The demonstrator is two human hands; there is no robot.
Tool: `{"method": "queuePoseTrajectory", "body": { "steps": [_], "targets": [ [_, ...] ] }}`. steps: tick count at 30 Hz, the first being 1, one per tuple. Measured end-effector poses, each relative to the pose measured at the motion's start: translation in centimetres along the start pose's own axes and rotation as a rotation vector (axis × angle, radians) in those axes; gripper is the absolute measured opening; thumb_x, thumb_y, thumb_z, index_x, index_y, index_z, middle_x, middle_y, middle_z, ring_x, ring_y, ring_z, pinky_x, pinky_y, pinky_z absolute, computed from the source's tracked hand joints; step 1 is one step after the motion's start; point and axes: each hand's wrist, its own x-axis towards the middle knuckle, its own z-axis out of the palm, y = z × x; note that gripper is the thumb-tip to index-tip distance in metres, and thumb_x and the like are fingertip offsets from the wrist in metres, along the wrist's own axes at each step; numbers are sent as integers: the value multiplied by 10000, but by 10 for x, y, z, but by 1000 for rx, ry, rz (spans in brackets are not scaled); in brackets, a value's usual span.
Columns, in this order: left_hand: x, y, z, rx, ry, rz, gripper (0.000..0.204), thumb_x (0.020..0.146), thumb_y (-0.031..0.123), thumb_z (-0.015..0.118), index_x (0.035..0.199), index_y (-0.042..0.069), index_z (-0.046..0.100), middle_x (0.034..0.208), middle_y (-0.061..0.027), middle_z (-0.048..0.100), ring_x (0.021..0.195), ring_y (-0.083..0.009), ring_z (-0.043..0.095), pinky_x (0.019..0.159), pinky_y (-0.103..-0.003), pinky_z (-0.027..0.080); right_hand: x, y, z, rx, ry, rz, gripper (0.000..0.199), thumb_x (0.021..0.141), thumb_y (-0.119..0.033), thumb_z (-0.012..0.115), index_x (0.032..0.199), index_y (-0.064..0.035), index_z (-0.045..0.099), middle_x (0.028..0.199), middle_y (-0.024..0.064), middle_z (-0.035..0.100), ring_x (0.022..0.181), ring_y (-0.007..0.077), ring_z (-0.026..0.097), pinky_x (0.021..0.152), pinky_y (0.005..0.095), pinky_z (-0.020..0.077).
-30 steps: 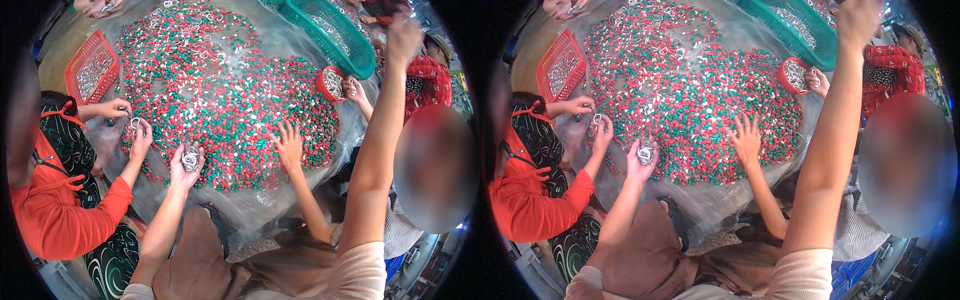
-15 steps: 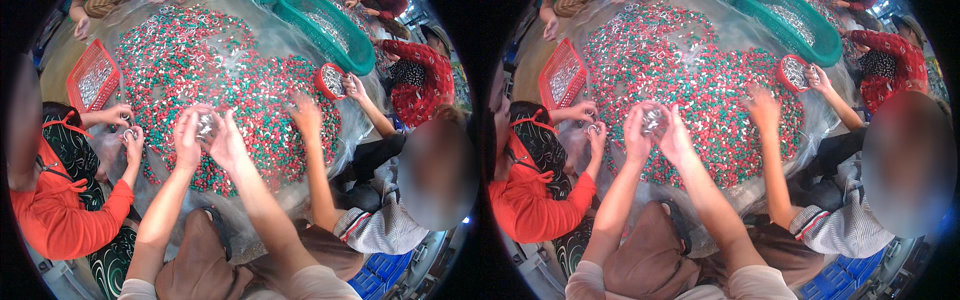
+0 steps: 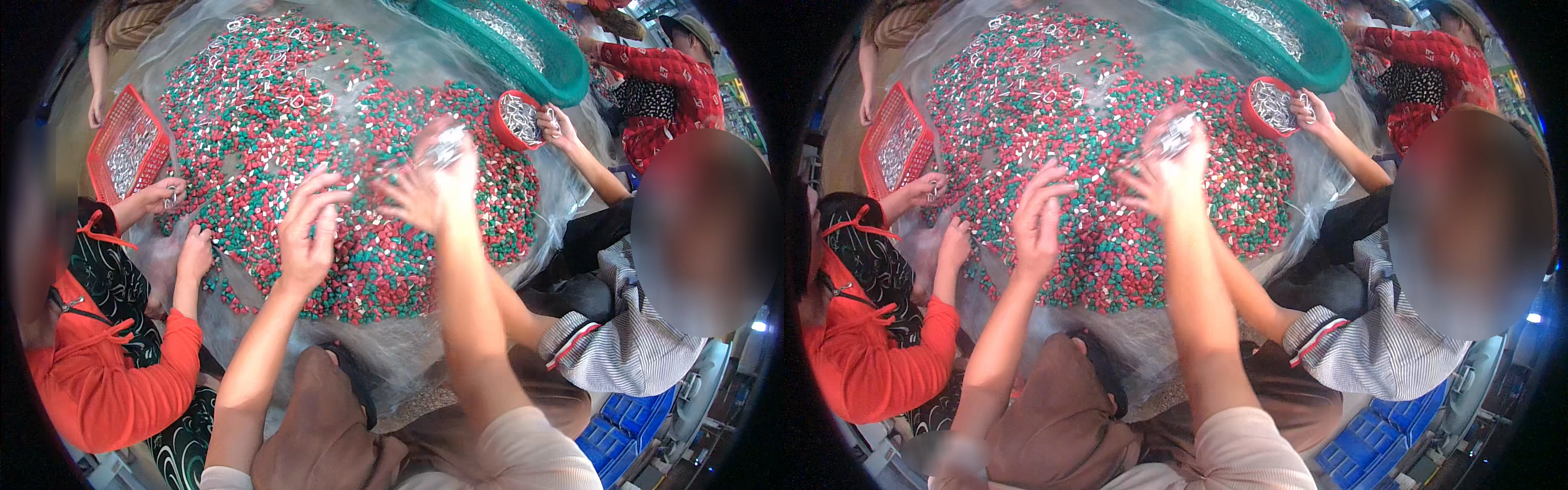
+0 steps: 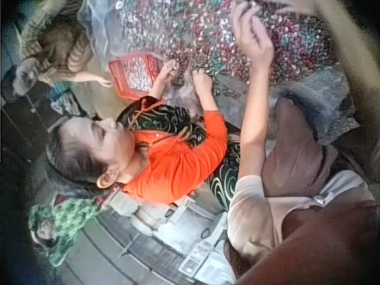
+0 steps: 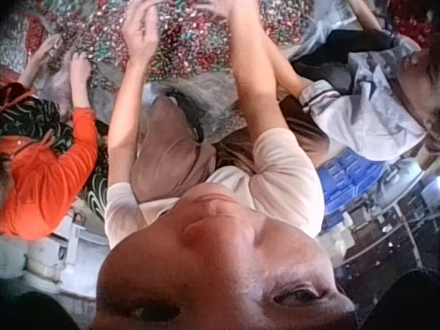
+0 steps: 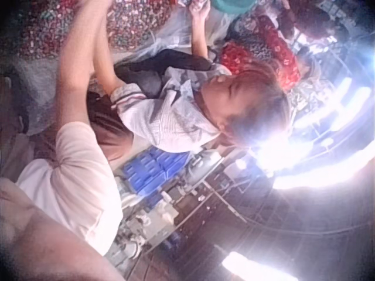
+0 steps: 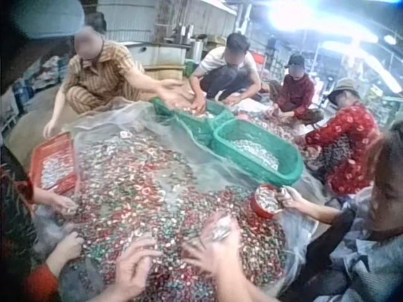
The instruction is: The person sits on the floor and sorts small red, green, and white plastic pieces by hand, picking them from a large pile and placing them into separate containers. Other people are also sorting nearby.
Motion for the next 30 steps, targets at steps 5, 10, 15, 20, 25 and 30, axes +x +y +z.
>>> {"method": "queuePoseTrajectory", "body": {
  "steps": [5,10,15,20,25,30],
  "targets": [
    [-26,-22,-22,-51,70,-212,228,925,83,420,961,-15,623,1047,-120,606,1029,-215,558,912,-332,421,54,-127,59,-432,-18,-276,228,882,-243,441,872,-60,576,721,80,567,606,194,552,500,315,484],
    [-42,-31,-30,-169,106,-407,237,944,104,399,986,-17,599,1027,-102,608,973,-170,571,858,-301,445,71,-207,86,-1606,393,-790,247,846,-230,480,888,-21,604,731,111,616,655,227,613,554,338,505],
    [-45,-41,-25,-132,92,-476,243,955,117,394,980,-15,596,993,-89,606,928,-151,570,820,-282,453,96,-233,62,-2889,585,-1502,263,838,-276,508,880,-43,623,867,169,630,809,351,613,746,459,485],
    [-45,-47,-11,-106,42,-528,227,947,104,419,953,-2,620,971,-74,615,905,-137,573,809,-268,448,112,-263,24,-3239,427,-1774,184,816,-225,536,895,-72,600,926,155,586,848,338,562,741,453,461],
    [-40,-46,-11,-60,36,-545,217,938,96,433,951,3,628,936,-72,629,899,-150,588,816,-275,445,107,-266,38,-3185,394,-1479,258,786,-244,562,987,-93,619,974,180,576,906,379,561,775,458,464],
    [-43,-70,-19,-74,75,-531,215,935,124,451,961,-3,623,935,-81,628,892,-156,596,800,-284,445,93,-209,50,-3313,379,-1459,288,751,-205,608,1023,-111,601,1129,191,531,988,383,534,822,445,455]
  ]
}}
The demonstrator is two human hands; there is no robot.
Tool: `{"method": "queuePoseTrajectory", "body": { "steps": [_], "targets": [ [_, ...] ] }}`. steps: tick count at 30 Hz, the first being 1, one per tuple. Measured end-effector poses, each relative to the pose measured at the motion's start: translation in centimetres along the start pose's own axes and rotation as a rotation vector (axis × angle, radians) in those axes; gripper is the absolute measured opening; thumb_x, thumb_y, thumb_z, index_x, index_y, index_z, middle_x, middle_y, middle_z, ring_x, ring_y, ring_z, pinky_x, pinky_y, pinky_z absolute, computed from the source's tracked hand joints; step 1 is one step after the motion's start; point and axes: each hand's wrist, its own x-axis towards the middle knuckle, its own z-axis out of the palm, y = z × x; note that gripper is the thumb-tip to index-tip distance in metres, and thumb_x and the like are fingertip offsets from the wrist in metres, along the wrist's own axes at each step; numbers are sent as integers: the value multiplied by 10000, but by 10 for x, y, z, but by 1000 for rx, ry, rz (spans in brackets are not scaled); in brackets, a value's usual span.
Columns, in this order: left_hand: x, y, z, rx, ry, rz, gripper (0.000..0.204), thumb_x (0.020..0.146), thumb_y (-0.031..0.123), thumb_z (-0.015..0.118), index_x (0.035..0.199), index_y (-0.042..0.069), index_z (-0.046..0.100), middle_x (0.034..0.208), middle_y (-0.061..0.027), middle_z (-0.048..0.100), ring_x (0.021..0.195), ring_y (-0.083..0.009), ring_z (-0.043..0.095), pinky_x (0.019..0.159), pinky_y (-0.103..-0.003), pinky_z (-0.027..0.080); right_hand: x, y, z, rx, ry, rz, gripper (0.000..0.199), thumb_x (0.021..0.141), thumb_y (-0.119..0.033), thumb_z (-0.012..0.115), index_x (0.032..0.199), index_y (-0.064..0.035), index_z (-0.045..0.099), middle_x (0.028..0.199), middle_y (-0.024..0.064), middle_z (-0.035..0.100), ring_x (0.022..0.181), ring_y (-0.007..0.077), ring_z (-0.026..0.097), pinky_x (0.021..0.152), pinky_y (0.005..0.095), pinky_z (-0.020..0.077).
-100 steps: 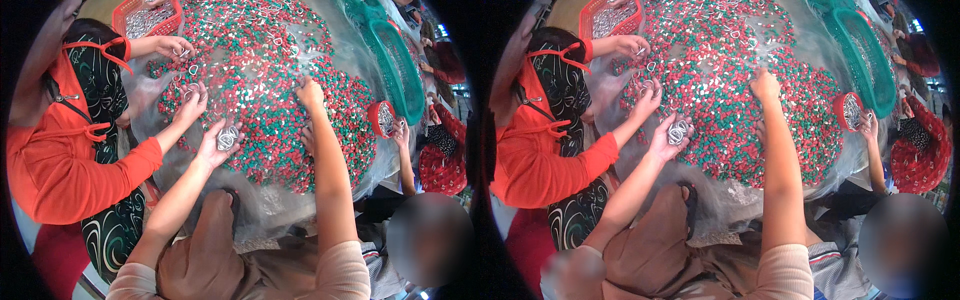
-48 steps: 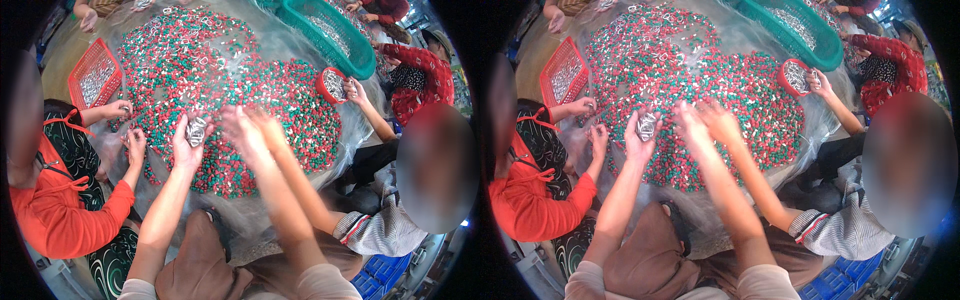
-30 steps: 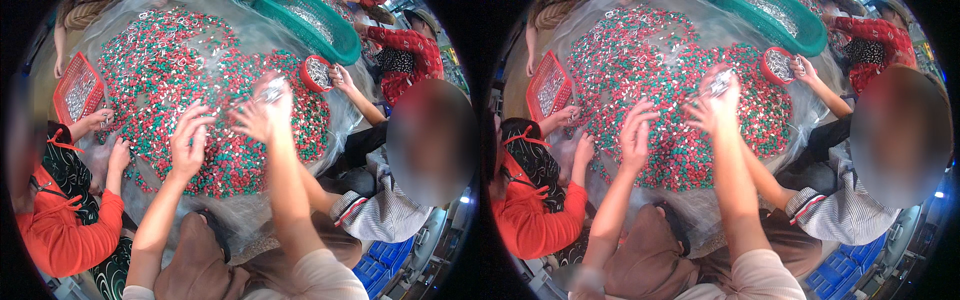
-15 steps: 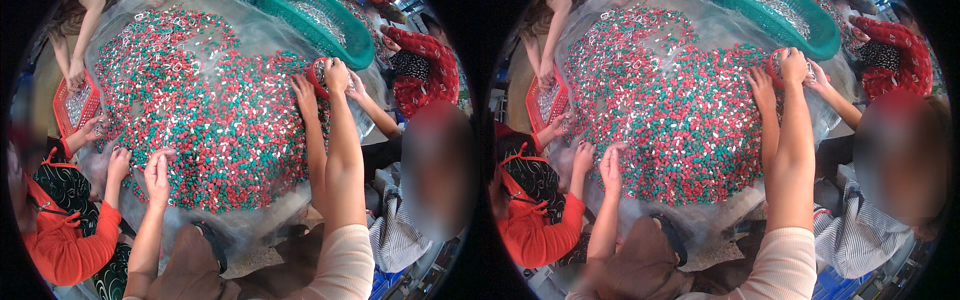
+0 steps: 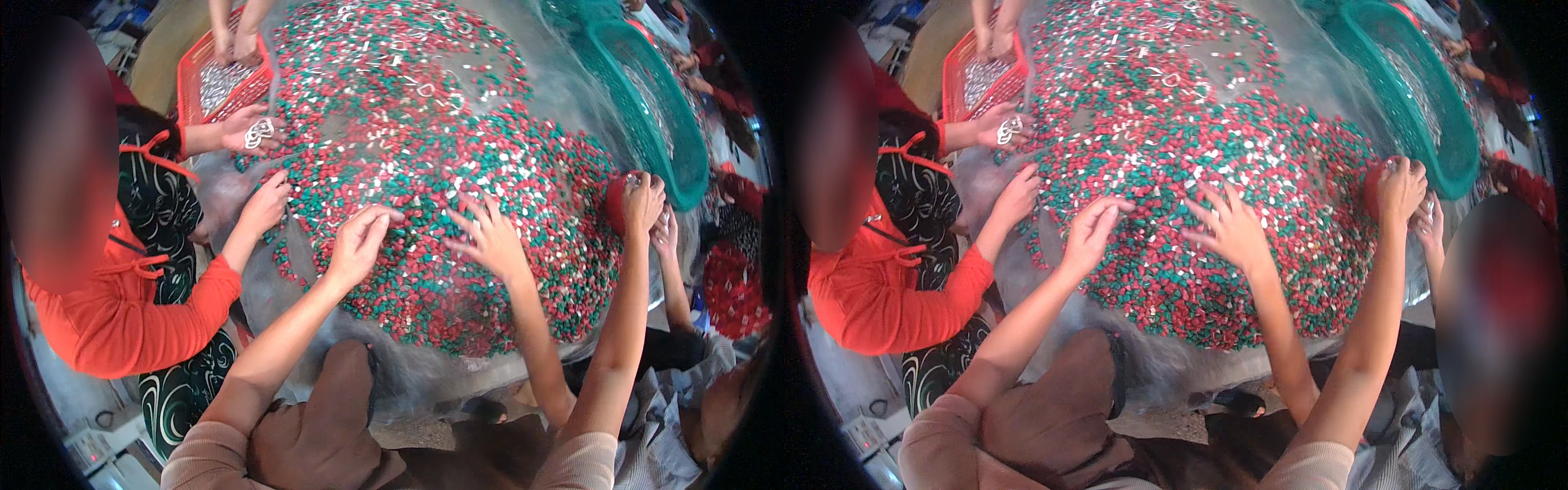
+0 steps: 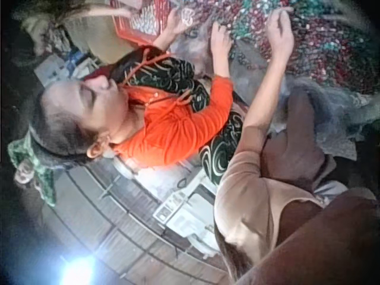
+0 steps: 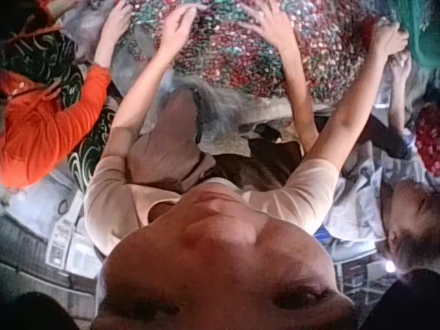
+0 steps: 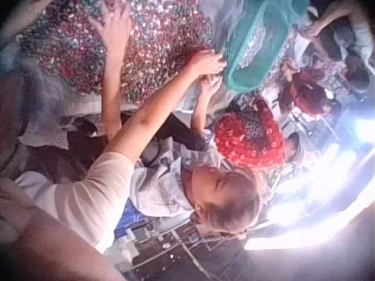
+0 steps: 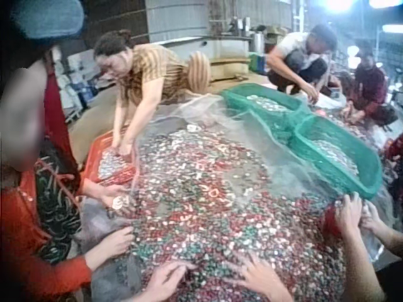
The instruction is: The person sits on the floor and sorts small red, green, and white plastic pieces by hand, picking them from a large pile and placing them into separate containers. Other people are also sorting nearby.
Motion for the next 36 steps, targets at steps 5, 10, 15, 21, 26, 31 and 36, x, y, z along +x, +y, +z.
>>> {"method": "queuePoseTrajectory", "body": {
  "steps": [5,10,15,21,26,31,36],
  "targets": [
    [43,-24,-13,67,118,-1,192,921,140,480,974,7,609,952,-89,620,898,-176,597,801,-292,448,12,-119,-33,416,-13,-233,306,724,-136,639,1025,-100,598,1164,177,514,1061,378,493,888,440,435],
    [129,-70,-23,278,312,246,157,881,138,529,970,24,589,1027,-133,590,1006,-278,564,867,-352,431,-2,-261,-23,812,-198,-427,520,708,-172,699,1185,-103,505,1284,214,414,1180,395,409,970,445,382],
    [234,-100,-34,356,420,411,197,852,156,558,1015,46,564,1108,-144,559,1134,-334,478,962,-417,360,3,-347,23,875,-259,-206,638,821,-443,593,1312,-90,390,1364,233,329,1282,403,292,1044,490,280],
    [319,-127,-63,727,562,282,378,865,348,523,1151,102,532,1264,-146,464,1281,-379,309,1054,-586,156,20,-383,55,664,-247,-111,641,892,-536,404,1376,-122,336,1445,158,273,1367,299,196,1099,503,153],
    [343,-126,-64,740,392,129,454,883,503,437,1254,252,509,1357,-163,387,1301,-338,310,1058,-570,173,31,-402,64,645,-275,-85,680,888,-599,329,1407,-161,294,1466,150,244,1372,305,187,1107,487,137],
    [340,-124,-44,699,350,294,412,868,486,490,1186,242,586,1323,-193,429,1248,-346,377,1035,-451,290,46,-414,69,669,-268,-152,623,907,-561,317,1389,-167,338,1440,136,309,1357,300,231,1108,487,127],
    [300,-106,-13,354,228,210,316,868,347,549,1120,173,624,1156,-137,565,1053,-310,545,893,-377,416,22,-428,52,1035,-205,-92,515,939,-453,341,1330,-129,429,1338,145,453,1297,301,347,1077,465,215]
  ]
}}
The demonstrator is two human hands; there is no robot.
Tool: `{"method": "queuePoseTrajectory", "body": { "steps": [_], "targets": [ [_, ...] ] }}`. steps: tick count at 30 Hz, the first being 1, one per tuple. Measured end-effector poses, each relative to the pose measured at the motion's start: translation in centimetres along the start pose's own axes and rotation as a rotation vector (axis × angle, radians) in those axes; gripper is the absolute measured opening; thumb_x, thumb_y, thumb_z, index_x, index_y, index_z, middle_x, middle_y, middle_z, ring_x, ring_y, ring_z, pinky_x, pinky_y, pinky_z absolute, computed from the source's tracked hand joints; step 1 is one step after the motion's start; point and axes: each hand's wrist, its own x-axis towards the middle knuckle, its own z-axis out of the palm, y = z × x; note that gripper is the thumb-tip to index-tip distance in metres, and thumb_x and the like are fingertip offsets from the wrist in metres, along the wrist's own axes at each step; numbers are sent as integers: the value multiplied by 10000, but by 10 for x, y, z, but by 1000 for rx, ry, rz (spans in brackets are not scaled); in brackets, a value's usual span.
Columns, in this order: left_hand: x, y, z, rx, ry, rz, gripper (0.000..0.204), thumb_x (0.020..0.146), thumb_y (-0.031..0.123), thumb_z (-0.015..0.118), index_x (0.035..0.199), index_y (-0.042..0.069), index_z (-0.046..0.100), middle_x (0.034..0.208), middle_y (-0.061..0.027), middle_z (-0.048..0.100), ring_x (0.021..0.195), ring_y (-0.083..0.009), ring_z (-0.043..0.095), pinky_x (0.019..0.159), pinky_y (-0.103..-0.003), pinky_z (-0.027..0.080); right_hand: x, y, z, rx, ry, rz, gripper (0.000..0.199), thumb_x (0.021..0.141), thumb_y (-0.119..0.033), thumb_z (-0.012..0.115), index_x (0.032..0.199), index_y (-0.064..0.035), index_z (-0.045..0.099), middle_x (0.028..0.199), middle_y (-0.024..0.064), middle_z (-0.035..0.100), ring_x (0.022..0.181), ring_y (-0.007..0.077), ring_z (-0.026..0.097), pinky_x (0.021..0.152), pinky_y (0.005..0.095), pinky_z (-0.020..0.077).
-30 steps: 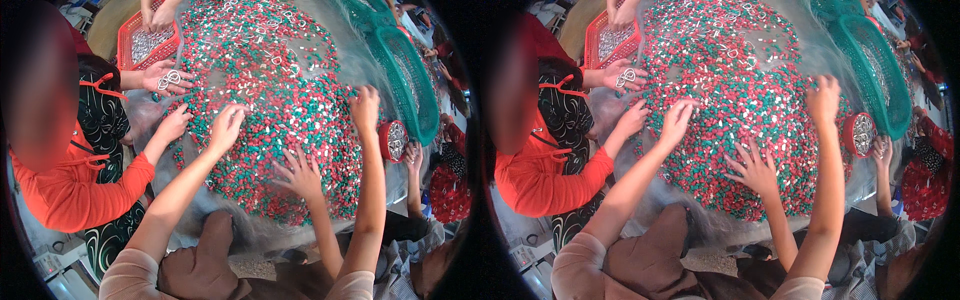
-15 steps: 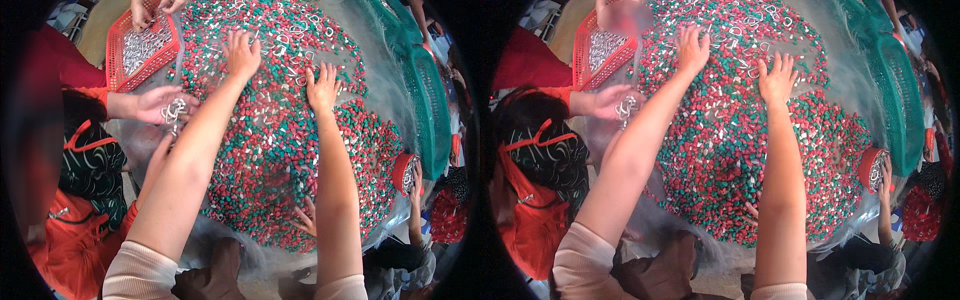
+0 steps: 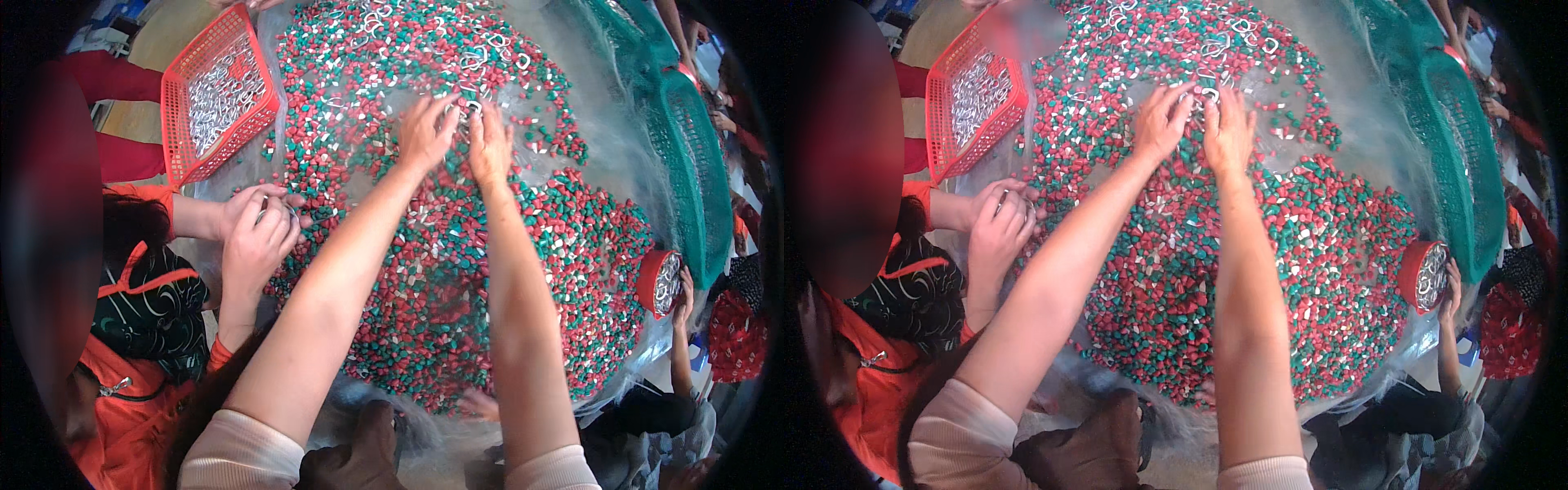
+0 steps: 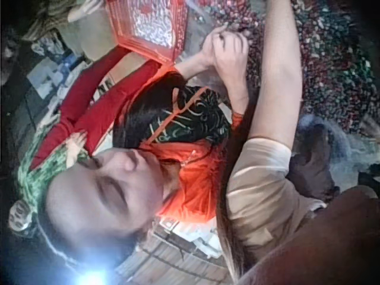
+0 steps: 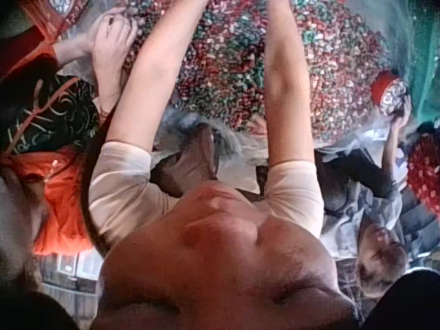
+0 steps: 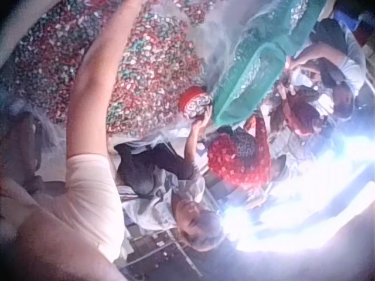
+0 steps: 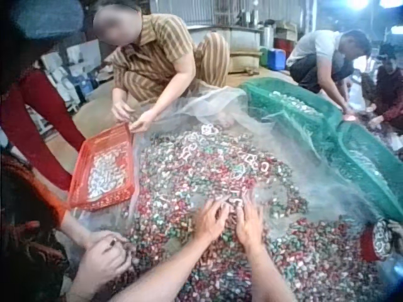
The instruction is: The person sits on the floor and sorts small red, green, and white plastic pieces by hand, picking them from a large pile and placing them into separate containers. Other people are also sorting nearby.
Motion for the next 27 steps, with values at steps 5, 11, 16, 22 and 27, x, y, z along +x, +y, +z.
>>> {"method": "queuePoseTrajectory", "body": {
  "steps": [5,11,16,22,27],
  "targets": [
    [-50,47,9,-722,67,-251,291,917,221,493,1134,57,596,1103,-75,598,984,-171,574,864,-268,423,-37,-23,-31,835,-6,438,395,941,-338,468,1156,-28,586,1025,75,624,949,150,554,851,291,409],
    [-146,85,-15,-998,-21,-537,334,925,232,484,1165,13,562,1112,-43,594,1035,-119,536,898,-253,397,-126,-53,-93,1160,-51,629,320,928,-245,498,1125,-4,572,1064,44,589,983,124,527,878,263,392],
    [-219,106,-39,-1002,-345,-558,284,897,191,534,1136,48,584,1058,-33,600,1018,-124,538,865,-271,415,-202,-62,-161,1178,-85,697,250,913,-202,534,1043,-5,617,998,25,602,869,81,548,764,228,436],
    [-208,122,-91,-452,-860,39,127,836,132,582,922,74,656,1173,-80,566,1118,-203,514,984,-332,367,-258,-44,-221,804,-221,415,150,847,-119,624,974,-45,653,1029,24,594,952,101,551,726,215,465],
    [-192,142,-121,-44,-987,-1,241,810,223,636,1021,107,652,1153,-114,586,1130,-244,524,972,-353,391,-254,-58,-249,602,-242,209,160,787,-74,662,943,-39,667,1112,66,586,1007,153,547,824,283,458]
  ]
}}
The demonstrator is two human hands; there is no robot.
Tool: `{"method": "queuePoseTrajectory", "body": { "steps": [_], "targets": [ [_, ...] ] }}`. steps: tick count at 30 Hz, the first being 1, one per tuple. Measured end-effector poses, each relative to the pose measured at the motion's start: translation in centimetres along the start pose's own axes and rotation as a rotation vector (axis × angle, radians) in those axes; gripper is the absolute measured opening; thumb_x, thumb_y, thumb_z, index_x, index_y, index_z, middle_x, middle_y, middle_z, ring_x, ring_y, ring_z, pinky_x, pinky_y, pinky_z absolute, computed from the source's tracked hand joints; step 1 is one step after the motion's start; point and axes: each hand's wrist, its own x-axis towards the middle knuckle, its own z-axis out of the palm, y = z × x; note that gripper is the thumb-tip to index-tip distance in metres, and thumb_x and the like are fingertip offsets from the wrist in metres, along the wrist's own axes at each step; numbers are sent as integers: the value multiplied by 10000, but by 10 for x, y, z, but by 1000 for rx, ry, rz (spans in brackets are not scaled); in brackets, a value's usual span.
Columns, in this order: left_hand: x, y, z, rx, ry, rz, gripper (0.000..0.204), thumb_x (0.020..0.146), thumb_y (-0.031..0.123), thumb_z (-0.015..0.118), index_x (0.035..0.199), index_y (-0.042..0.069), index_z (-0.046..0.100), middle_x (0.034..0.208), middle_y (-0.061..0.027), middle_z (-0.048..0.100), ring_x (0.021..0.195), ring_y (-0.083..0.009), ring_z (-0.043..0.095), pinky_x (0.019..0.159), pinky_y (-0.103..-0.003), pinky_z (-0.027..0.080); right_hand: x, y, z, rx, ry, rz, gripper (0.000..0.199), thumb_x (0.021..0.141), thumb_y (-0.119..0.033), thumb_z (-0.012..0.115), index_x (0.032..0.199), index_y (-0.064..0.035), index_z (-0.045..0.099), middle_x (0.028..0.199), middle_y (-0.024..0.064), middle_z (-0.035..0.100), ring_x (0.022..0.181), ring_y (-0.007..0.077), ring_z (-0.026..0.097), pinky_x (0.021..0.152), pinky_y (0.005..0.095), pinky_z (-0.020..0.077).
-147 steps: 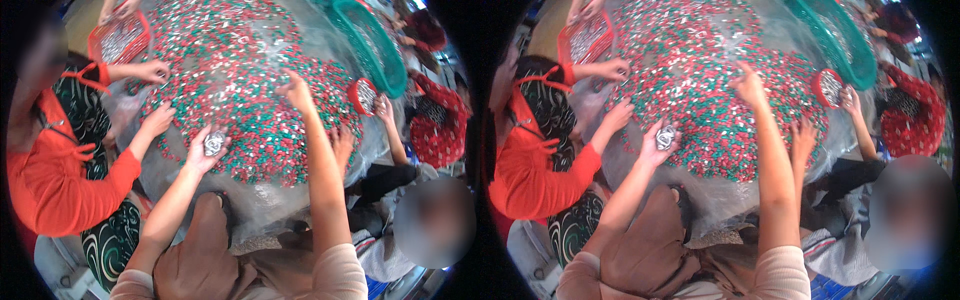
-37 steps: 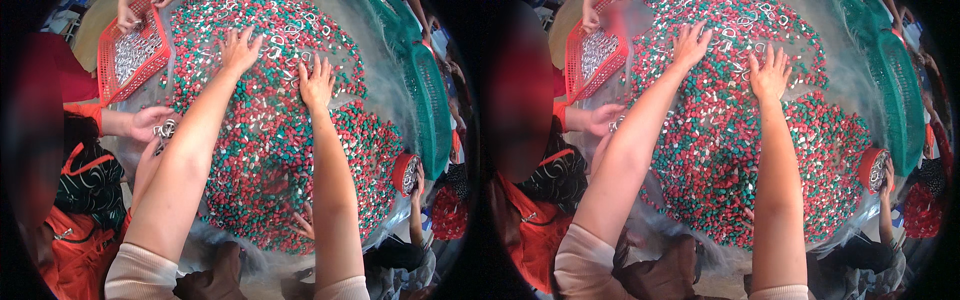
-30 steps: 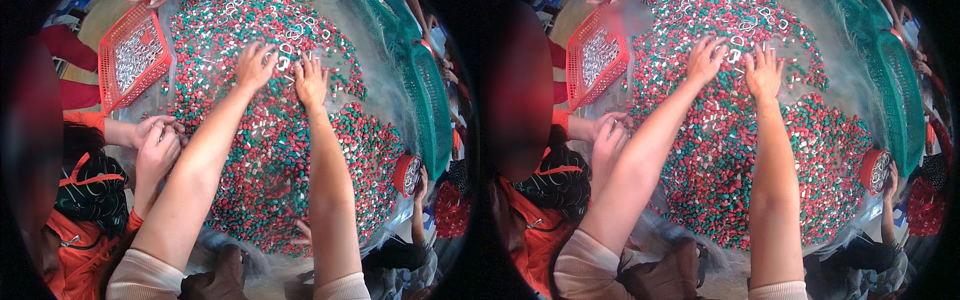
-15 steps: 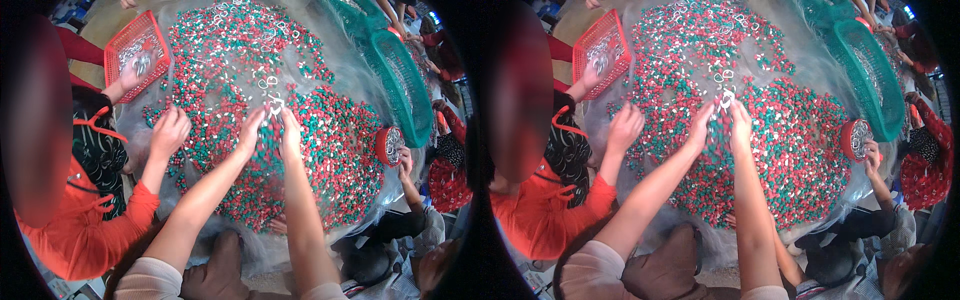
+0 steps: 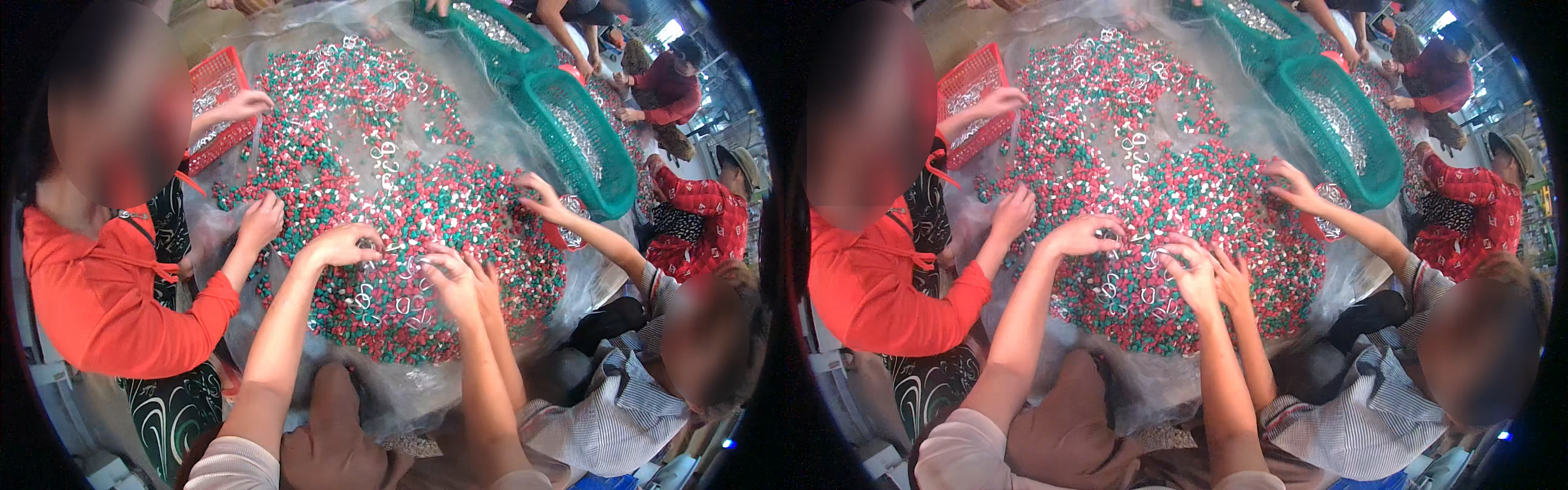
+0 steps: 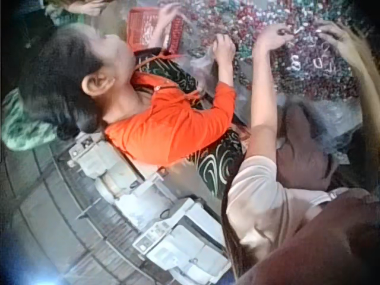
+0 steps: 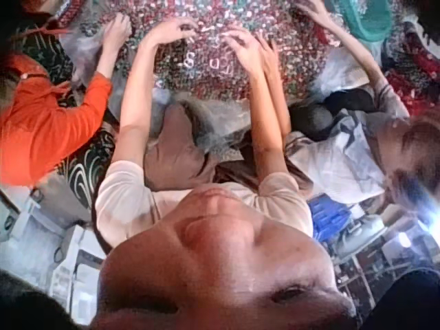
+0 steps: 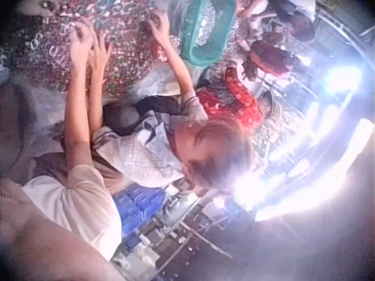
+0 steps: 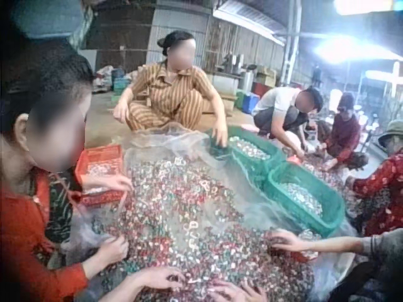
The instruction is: The person sits on the floor and sorts small red, green, and white plastic pieces by hand, picking them from a large pile and placing them into separate containers. Other people are also sorting nearby.
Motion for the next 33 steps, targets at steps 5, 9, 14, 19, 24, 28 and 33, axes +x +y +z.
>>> {"method": "queuePoseTrajectory", "body": {
  "steps": [5,9,14,19,24,28,33],
  "targets": [
    [29,19,-27,124,160,-74,327,815,285,631,1079,92,623,1080,-149,618,1030,-282,582,905,-365,443,7,-12,5,-59,-86,200,194,804,-83,655,992,-35,666,1101,66,612,860,108,600,734,243,477],
    [47,23,-46,357,111,14,392,802,327,635,1109,86,608,1062,-150,624,1039,-299,575,884,-391,449,-15,-22,5,767,-72,350,362,852,-123,589,1187,0,529,1124,112,569,962,197,593,804,321,500],
    [20,107,-51,945,-310,-232,336,794,296,554,1034,71,624,938,-166,647,880,-351,619,756,-467,483,-55,-22,4,1216,-89,343,328,866,-193,528,1168,-72,487,1066,78,539,908,206,545,801,343,463],
    [-39,87,22,1035,-610,-58,274,783,255,546,975,84,642,875,-150,649,835,-320,634,718,-465,504,-91,-18,-20,1081,-104,512,118,933,-213,504,875,-113,483,662,-39,366,576,86,359,523,232,305],
    [-49,50,37,748,-225,-70,187,811,231,540,873,77,626,849,-129,640,835,-319,624,718,-439,500,-93,3,2,478,36,404,197,961,-178,431,912,-46,568,587,5,477,505,72,430,471,223,331],
    [-34,34,47,337,334,-68,162,809,180,572,893,57,637,860,-131,646,836,-296,632,738,-393,493,-69,17,0,-181,194,120,185,855,-194,575,927,-24,590,755,113,590,720,227,596,667,352,463],
    [-30,23,35,274,498,-152,156,805,115,593,928,33,644,900,-123,655,825,-237,643,754,-350,498,-29,-18,17,-582,156,67,222,760,-231,678,928,-102,613,914,110,574,812,297,611,709,430,479]
  ]
}}
